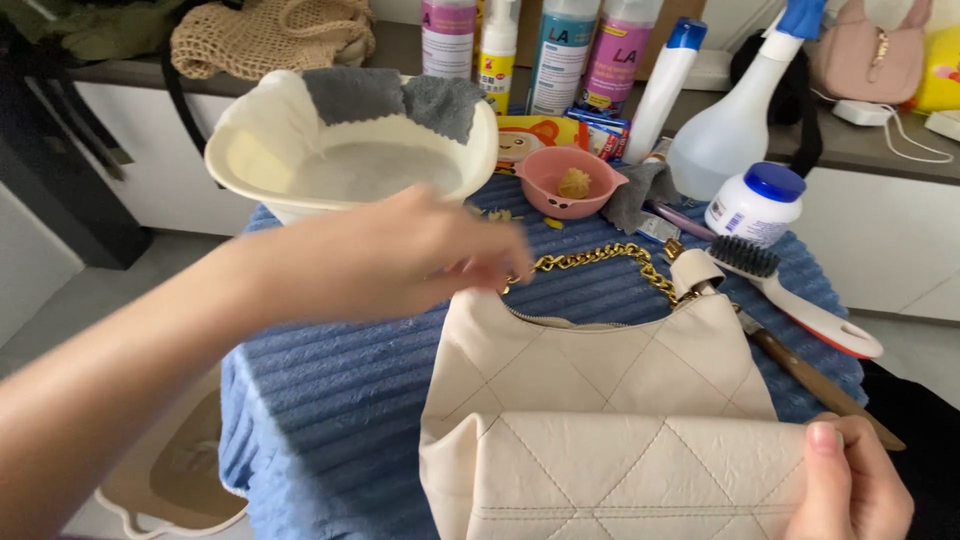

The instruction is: Cleaning a white leather handbag using cleaning solutions, a small applicator, and a brush.

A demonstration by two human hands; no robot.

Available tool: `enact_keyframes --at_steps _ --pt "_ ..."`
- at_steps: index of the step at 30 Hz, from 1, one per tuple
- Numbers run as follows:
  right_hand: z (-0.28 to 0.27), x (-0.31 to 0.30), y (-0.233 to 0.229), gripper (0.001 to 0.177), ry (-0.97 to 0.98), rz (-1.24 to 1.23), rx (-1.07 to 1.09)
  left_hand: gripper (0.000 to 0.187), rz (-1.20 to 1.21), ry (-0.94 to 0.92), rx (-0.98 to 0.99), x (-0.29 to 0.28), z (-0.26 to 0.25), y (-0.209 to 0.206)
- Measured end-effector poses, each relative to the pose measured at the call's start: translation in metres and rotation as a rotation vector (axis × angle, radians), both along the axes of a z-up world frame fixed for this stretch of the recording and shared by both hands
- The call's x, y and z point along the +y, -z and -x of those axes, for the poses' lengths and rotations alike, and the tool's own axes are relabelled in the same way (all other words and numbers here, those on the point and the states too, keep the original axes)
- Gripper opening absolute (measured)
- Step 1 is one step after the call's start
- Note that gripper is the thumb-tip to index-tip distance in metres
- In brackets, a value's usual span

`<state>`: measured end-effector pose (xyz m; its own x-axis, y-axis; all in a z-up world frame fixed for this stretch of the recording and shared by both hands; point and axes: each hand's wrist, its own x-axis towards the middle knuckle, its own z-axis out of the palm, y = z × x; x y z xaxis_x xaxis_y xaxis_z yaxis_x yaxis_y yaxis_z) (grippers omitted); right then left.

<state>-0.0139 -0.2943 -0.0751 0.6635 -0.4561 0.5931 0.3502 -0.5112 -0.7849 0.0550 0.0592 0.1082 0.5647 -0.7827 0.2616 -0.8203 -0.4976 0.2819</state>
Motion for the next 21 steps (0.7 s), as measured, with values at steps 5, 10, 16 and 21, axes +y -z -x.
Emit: enact_keyframes --at_steps 5,10,16,21 --pt "0.004 0.01 -0.01 0.037 0.05 0.014 0.06 0.03 -0.208 -0.158 -0.021 -0.015 -0.038 -0.008" --pt "0.0 0.0 0.002 0.039 0.013 0.005 0.03 0.044 -0.104 -0.153 0.005 -0.013 -0.06 0.017" --pt "0.001 -0.009 0.011 0.039 0.032 0.071 0.053 0.035 0.037 -0.165 -0.041 -0.017 -0.079 0.031" --pt "0.0 -0.013 0.015 0.041 0.061 0.078 0.093 0.054 -0.223 -0.112 -0.246 -0.045 -0.115 0.04"
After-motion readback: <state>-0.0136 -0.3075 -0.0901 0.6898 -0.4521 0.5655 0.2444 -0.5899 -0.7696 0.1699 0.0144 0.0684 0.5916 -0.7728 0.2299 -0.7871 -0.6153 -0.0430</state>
